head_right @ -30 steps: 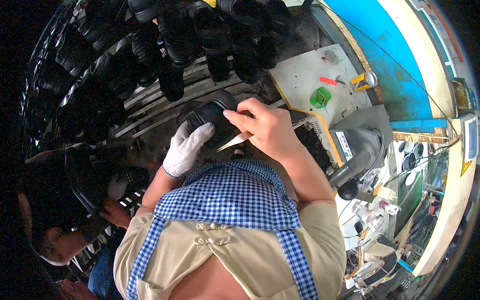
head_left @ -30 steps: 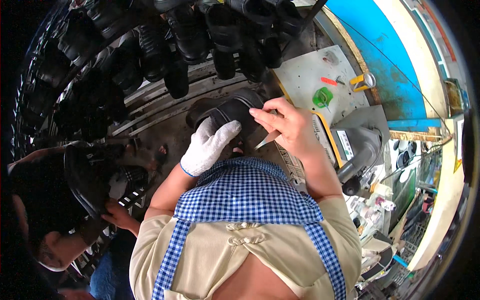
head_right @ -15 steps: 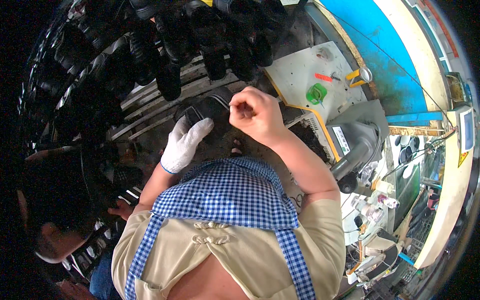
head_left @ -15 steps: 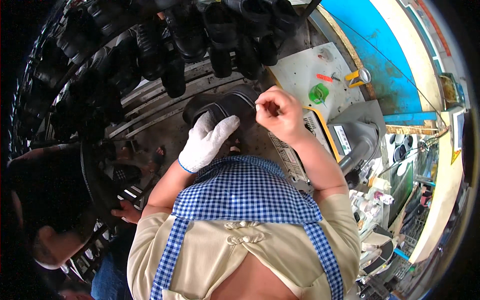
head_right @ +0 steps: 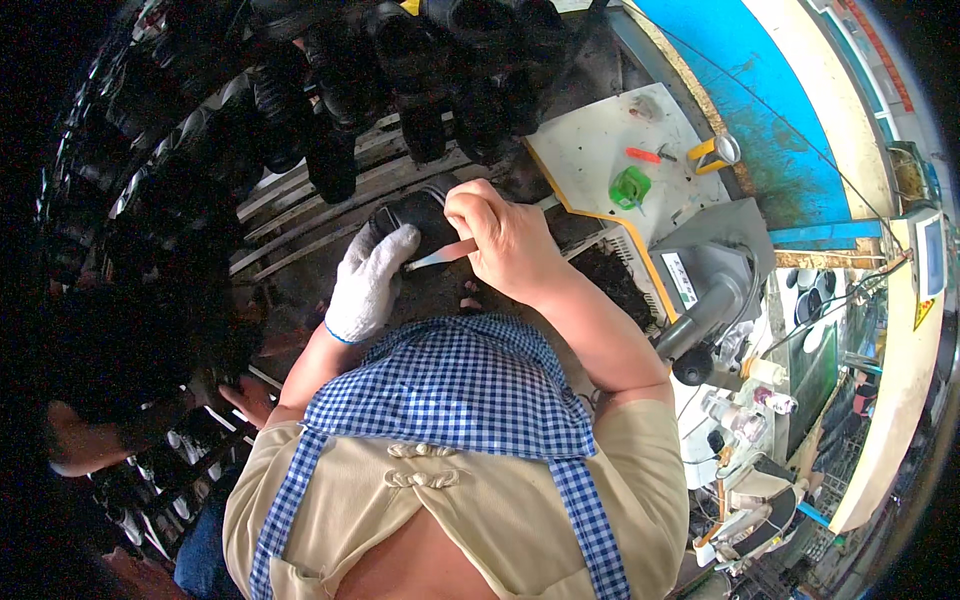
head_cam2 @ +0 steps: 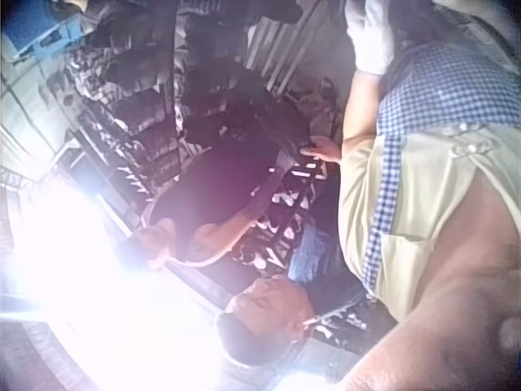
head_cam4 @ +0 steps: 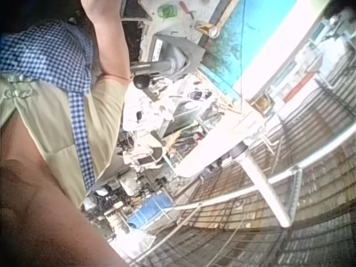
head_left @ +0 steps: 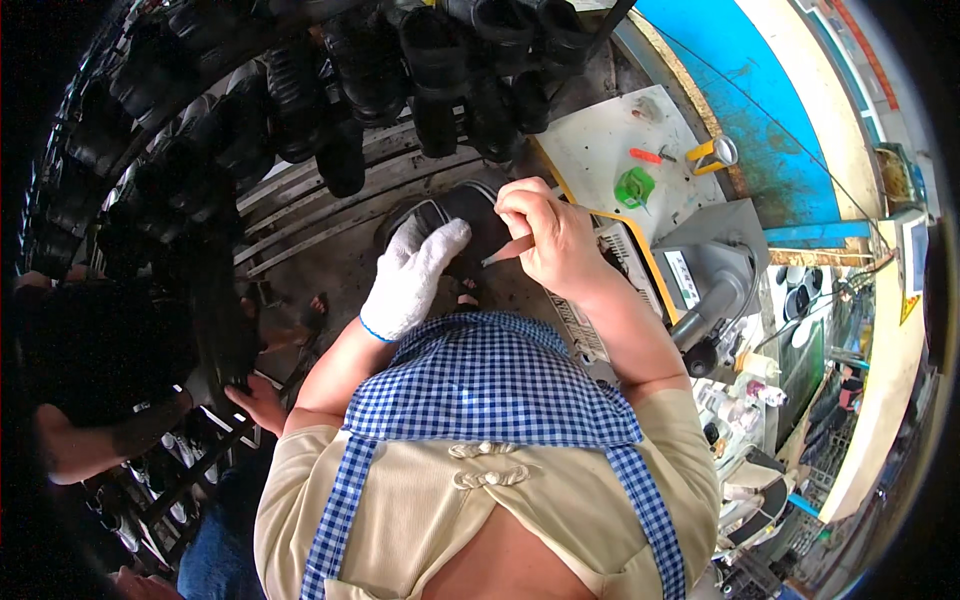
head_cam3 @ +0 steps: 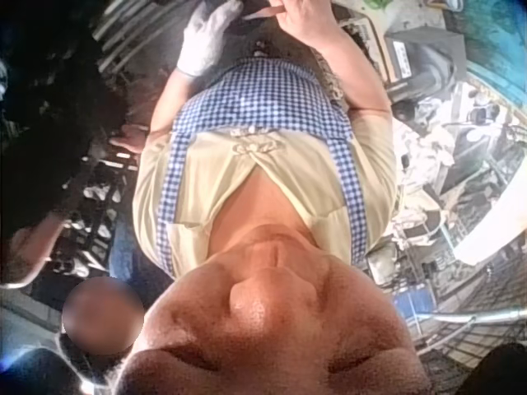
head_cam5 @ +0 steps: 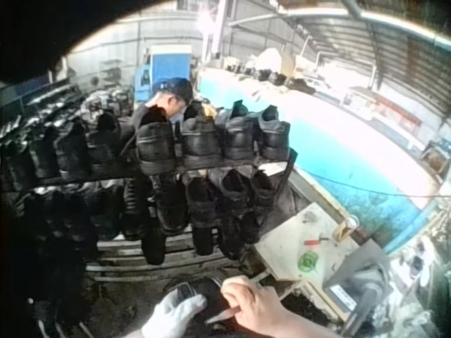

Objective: The person uses a small blade to trim excess material from the edges of black shoes on a rack. They handle each shoe one at a time, scraping the sole and sides, then place the shoes back on the rack. The person also moves a row of shoes to a different rack.

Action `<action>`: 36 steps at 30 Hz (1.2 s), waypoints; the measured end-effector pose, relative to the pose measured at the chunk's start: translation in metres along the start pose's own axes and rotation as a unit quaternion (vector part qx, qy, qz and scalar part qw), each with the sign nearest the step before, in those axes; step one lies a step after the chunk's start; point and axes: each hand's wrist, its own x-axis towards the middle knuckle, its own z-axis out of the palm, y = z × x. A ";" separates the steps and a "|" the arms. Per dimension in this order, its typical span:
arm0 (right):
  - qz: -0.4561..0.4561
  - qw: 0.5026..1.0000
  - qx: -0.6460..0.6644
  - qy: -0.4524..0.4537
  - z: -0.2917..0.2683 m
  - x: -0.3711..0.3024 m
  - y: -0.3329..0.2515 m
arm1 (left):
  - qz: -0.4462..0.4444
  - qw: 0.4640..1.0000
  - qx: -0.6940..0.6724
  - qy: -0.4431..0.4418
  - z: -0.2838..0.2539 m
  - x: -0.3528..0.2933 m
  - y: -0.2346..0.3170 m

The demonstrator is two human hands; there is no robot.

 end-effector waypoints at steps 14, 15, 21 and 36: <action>0.453 0.706 0.537 -0.090 -0.033 -0.066 -0.026 | 0.115 0.986 -0.115 0.026 -0.010 0.034 -0.052; 0.441 0.771 0.455 -0.073 -0.032 -0.080 -0.003 | 0.072 0.992 -0.098 0.038 0.000 0.031 -0.036; 0.490 0.804 0.336 0.015 -0.032 -0.100 0.016 | 0.004 1.000 0.005 -0.009 0.017 0.020 -0.011; 0.338 0.501 0.793 0.076 0.037 -0.146 0.029 | 0.416 0.841 0.273 -0.214 -0.001 0.015 0.011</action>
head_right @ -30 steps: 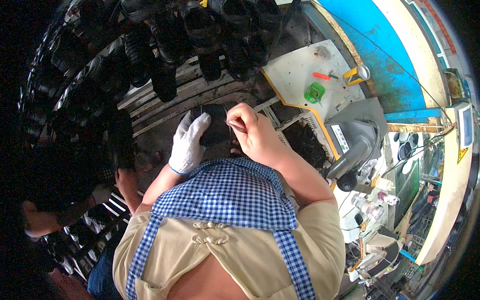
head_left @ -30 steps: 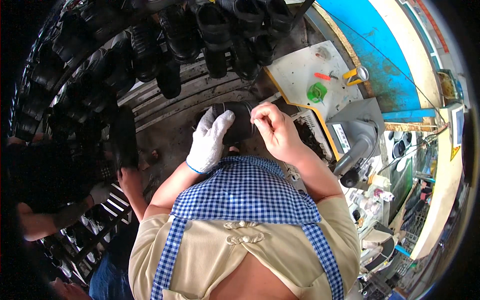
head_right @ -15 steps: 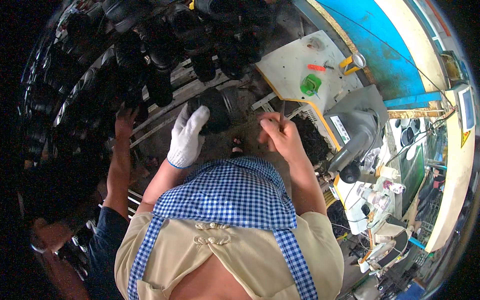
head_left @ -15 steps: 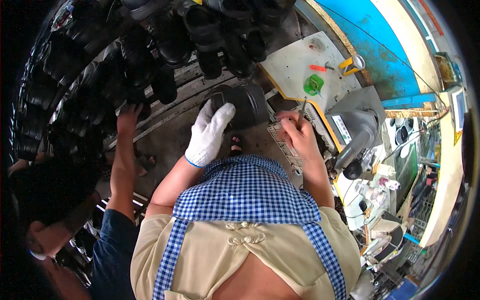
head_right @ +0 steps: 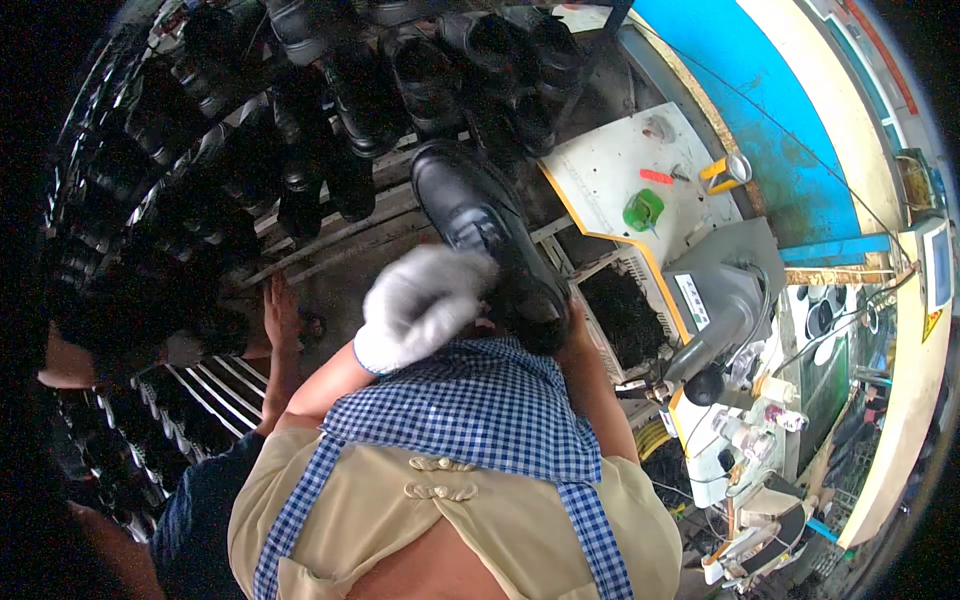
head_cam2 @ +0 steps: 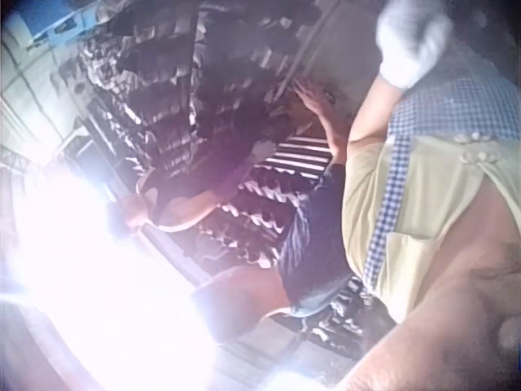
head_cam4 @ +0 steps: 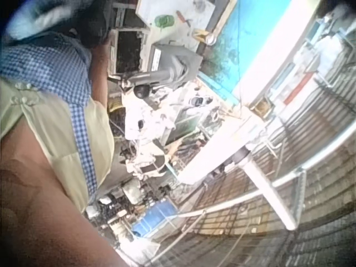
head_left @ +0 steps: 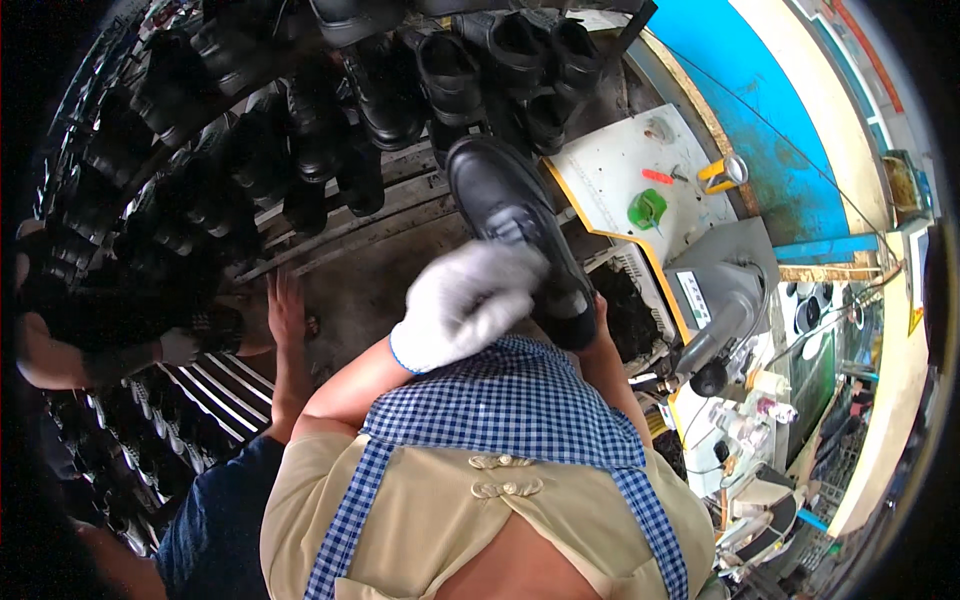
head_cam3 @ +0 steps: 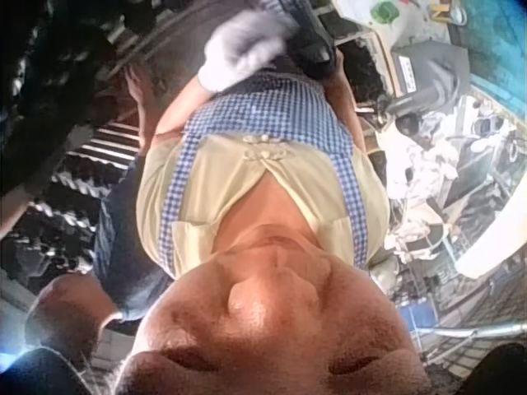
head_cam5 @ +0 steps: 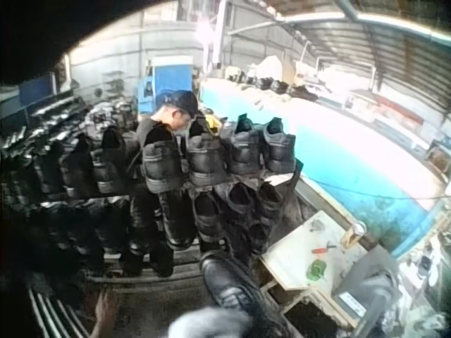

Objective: The person uses a small blade to trim excess material from the edges of black shoes on a rack. They handle each shoe one at a time, scraping the sole and sides, then place the shoes back on the rack. The person also moves a row of shoes to a different rack.

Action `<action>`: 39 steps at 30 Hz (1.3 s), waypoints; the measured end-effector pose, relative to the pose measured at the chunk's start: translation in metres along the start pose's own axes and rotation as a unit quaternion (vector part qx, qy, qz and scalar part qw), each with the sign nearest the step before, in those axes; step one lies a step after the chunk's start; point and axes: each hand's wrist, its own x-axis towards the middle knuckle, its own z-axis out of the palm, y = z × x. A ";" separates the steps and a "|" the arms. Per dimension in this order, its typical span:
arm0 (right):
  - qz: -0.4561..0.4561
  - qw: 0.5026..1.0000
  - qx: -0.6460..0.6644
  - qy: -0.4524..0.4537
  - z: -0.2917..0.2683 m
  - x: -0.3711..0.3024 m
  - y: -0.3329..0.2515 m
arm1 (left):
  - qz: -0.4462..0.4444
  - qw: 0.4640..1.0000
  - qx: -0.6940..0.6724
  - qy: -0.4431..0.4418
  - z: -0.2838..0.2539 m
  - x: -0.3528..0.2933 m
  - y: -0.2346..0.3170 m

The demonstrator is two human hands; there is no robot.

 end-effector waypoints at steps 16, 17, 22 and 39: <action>-0.014 0.900 -0.433 0.050 -0.019 0.032 0.025 | -0.254 0.896 -0.246 0.268 -0.011 -0.006 0.000; -0.024 0.888 -0.460 -0.006 -0.032 0.036 0.021 | -0.254 0.895 -0.245 0.272 -0.012 -0.006 0.002; 0.081 0.799 -0.518 0.295 -0.022 0.044 -0.004 | -0.168 0.955 -0.083 0.231 -0.034 -0.012 -0.009; -0.187 0.290 -0.876 -0.337 0.198 0.108 -0.076 | -0.179 0.977 0.062 -0.095 -0.077 0.000 -0.009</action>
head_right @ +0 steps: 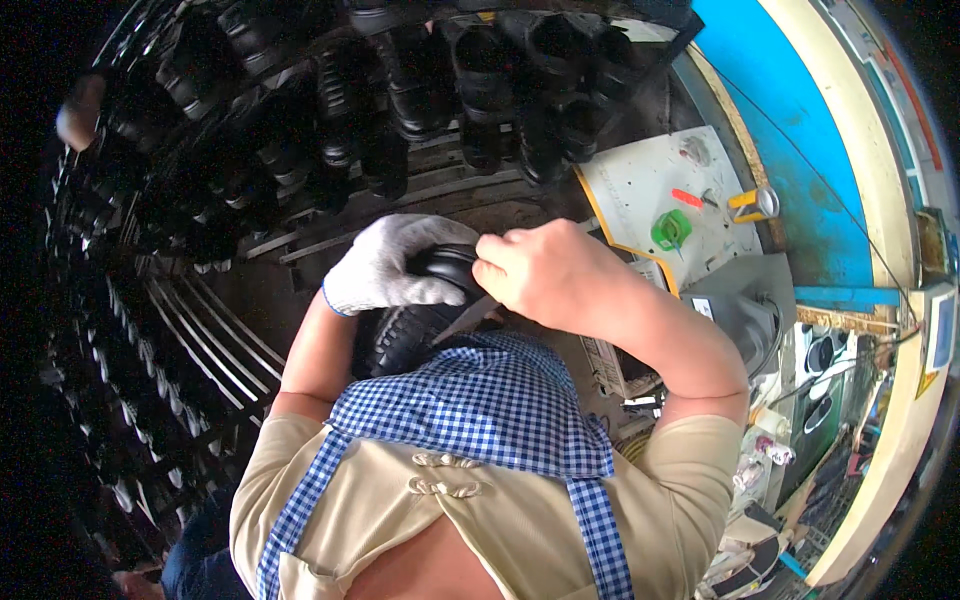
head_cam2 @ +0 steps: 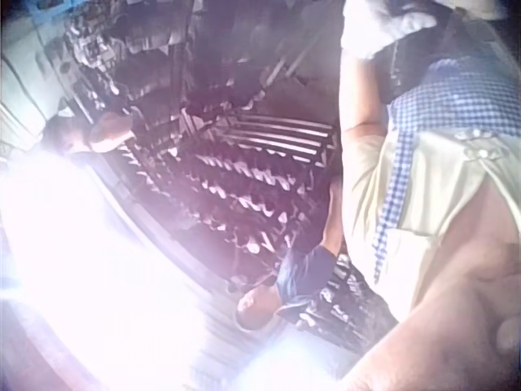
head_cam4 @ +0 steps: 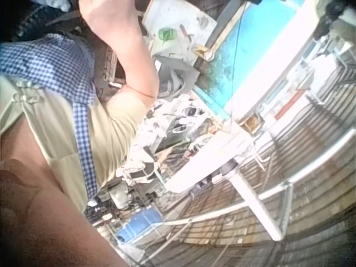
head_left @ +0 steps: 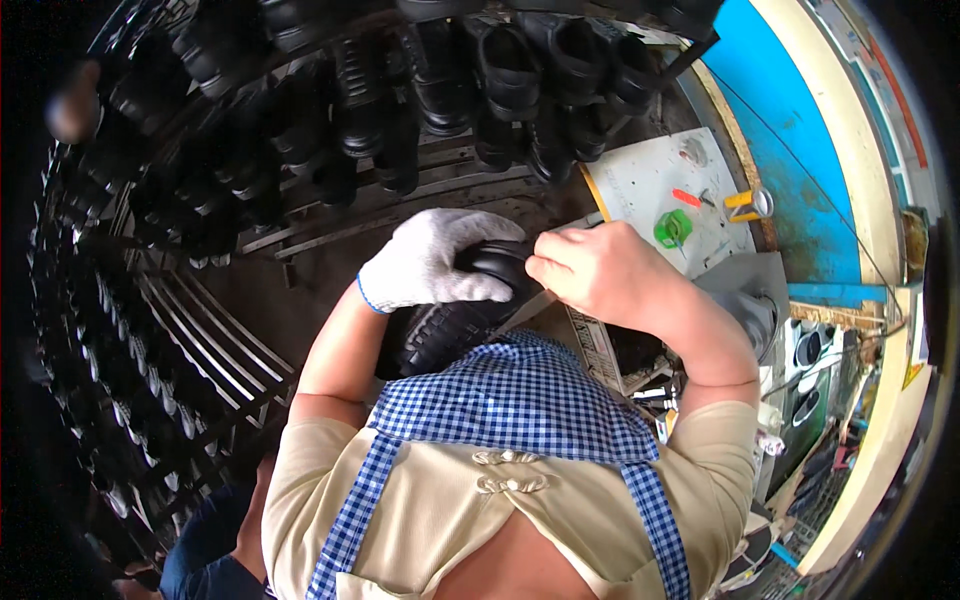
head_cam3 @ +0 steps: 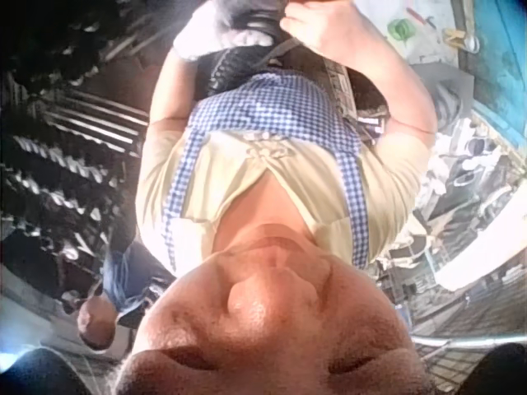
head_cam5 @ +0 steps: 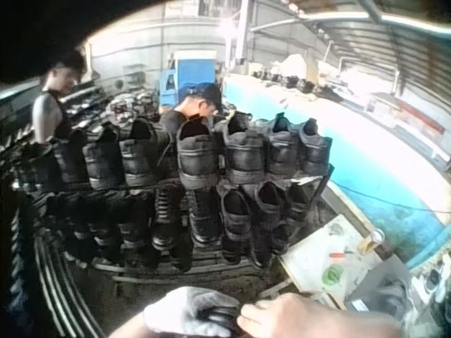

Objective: The person uses a small blade to trim excess material from the edges of black shoes on a rack. They handle each shoe one at a time, scraping the sole and sides, then place the shoes back on the rack. The person also moves a row of shoes to a different rack.

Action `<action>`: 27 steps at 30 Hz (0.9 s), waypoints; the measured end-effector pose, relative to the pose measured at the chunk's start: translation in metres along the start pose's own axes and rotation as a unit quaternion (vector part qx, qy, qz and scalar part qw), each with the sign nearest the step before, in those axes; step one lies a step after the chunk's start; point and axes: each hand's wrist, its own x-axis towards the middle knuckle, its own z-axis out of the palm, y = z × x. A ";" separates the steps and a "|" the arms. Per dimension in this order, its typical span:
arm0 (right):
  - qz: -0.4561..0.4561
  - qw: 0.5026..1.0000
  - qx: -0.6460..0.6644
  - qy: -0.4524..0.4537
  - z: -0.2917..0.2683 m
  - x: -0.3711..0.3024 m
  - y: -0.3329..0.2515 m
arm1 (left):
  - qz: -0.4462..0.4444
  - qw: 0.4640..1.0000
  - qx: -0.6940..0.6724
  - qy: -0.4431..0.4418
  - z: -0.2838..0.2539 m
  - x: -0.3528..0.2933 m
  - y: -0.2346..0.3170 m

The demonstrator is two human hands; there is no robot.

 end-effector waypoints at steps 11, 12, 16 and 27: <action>0.052 0.949 0.303 0.066 0.051 0.011 0.024 | -0.075 0.988 -0.135 -0.001 0.004 -0.013 -0.017; 0.072 0.934 0.342 0.076 0.059 0.010 0.025 | -0.108 0.980 -0.165 -0.005 0.001 -0.013 -0.014; 0.138 0.882 0.430 0.134 0.080 -0.004 0.020 | -0.109 0.977 -0.186 -0.005 0.000 -0.014 -0.017; 0.430 0.646 0.626 0.081 0.205 -0.075 -0.030 | -0.139 0.859 -0.337 0.360 0.000 -0.019 -0.100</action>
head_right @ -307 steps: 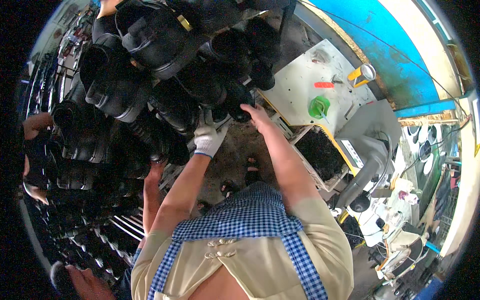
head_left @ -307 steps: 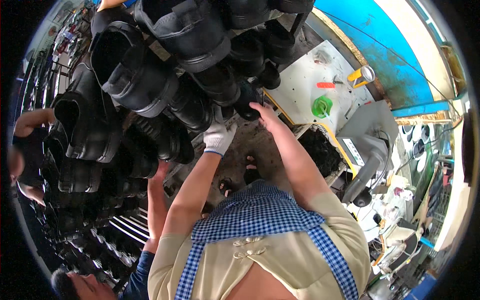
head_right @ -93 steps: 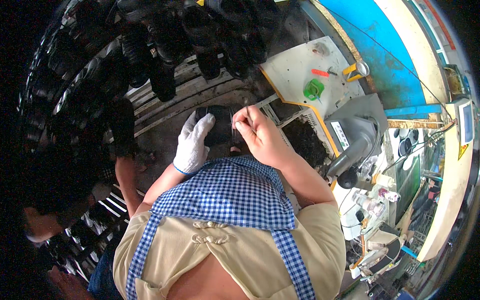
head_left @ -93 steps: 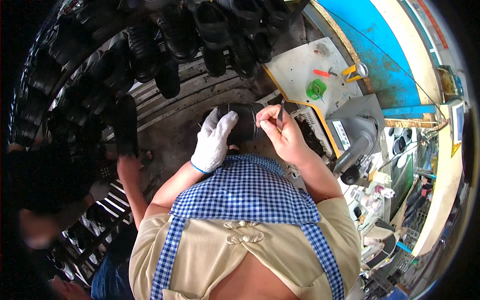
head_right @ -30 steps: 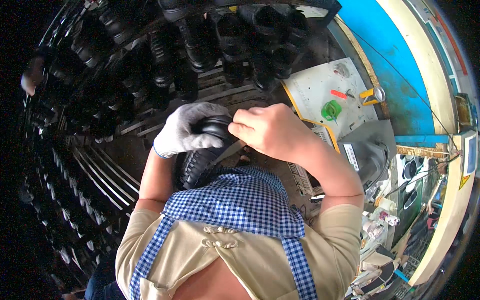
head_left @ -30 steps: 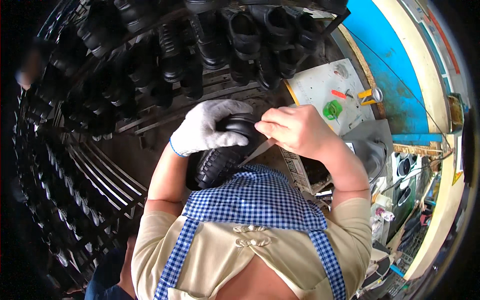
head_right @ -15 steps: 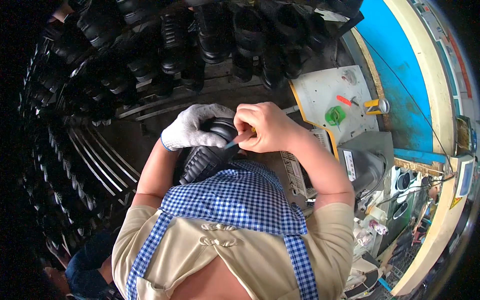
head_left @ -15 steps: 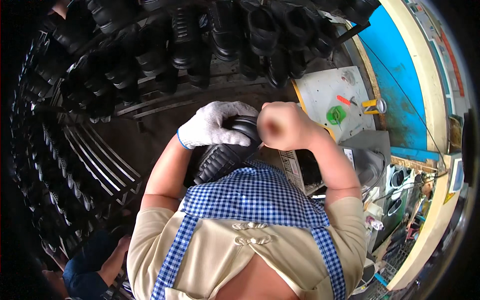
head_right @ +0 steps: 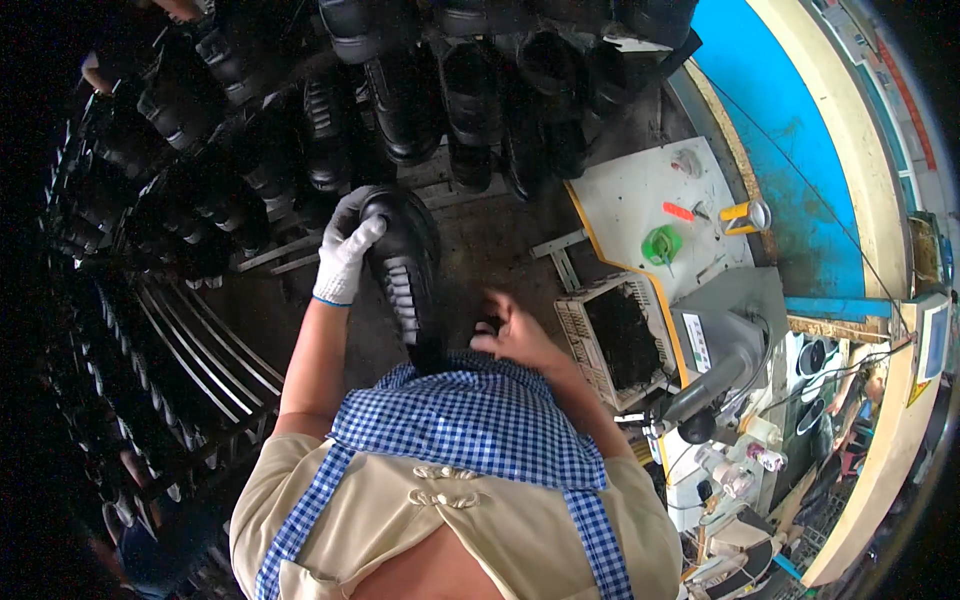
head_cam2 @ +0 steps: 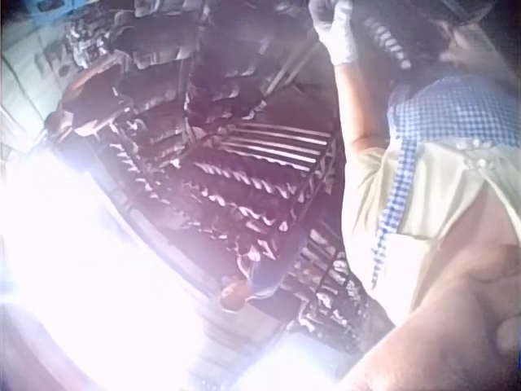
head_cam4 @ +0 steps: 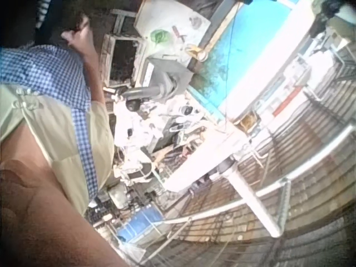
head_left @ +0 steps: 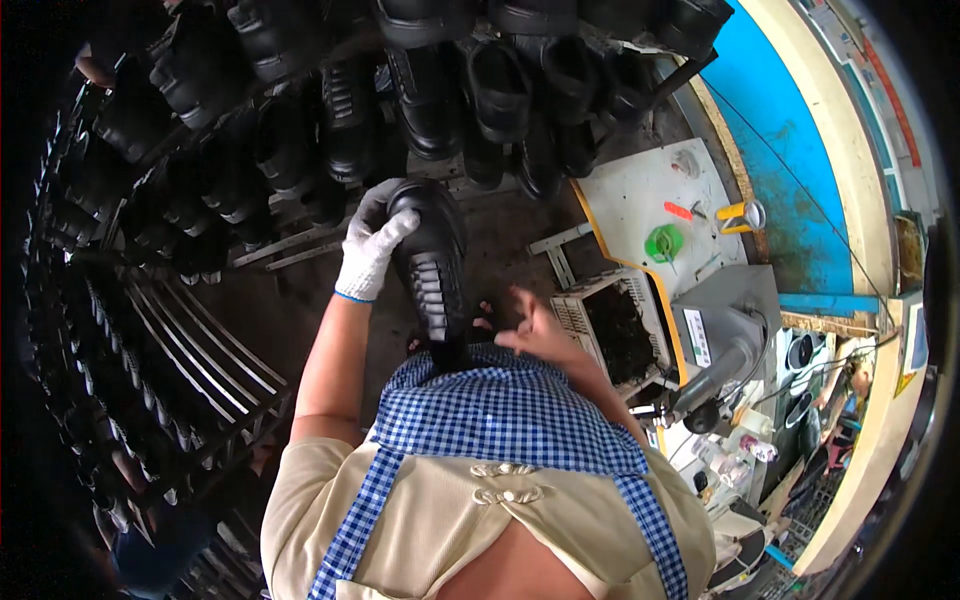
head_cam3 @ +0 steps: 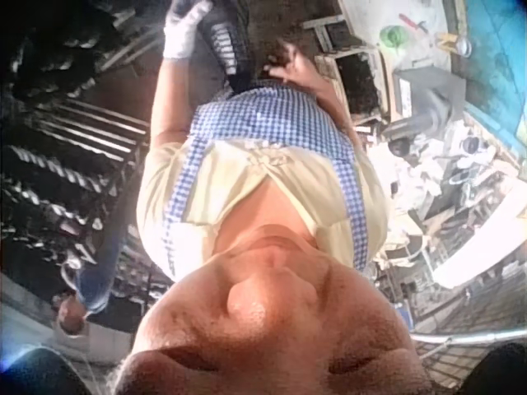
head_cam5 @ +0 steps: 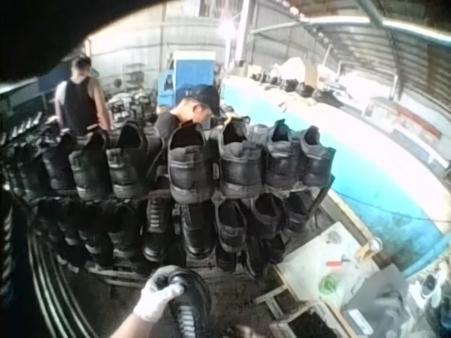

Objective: The person uses a small blade to trim excess material from the edges of black shoes on a rack. They handle each shoe one at a time, scraping the sole and sides, then place the shoes back on the rack. The person also moves a row of shoes to a different rack.

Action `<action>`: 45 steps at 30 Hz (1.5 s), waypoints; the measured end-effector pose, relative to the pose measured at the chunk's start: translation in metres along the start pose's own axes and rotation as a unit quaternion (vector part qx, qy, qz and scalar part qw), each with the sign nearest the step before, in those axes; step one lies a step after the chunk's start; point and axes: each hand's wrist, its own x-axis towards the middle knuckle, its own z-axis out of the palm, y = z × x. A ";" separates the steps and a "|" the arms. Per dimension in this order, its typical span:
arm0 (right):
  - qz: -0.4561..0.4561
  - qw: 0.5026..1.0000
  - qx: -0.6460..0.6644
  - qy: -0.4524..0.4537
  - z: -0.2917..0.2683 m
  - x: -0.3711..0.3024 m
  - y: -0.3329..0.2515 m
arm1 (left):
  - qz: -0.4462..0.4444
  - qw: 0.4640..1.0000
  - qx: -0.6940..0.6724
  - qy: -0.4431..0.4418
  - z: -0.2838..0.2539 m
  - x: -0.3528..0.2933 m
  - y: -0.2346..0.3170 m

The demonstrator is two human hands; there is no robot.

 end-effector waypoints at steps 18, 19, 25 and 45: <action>0.272 0.954 0.117 0.041 0.002 0.260 0.014 | 0.085 0.578 0.809 0.065 -0.091 0.099 -0.128; 0.200 0.966 0.141 0.081 0.006 0.268 0.014 | 0.084 0.592 0.801 0.043 -0.093 0.096 -0.124; 0.075 0.960 0.204 0.177 0.017 0.218 0.044 | 0.225 0.719 0.655 0.062 -0.070 0.030 -0.077; -0.424 0.824 -0.292 0.236 0.034 -0.002 -0.142 | -0.185 0.944 -0.206 -0.181 0.035 -0.082 0.036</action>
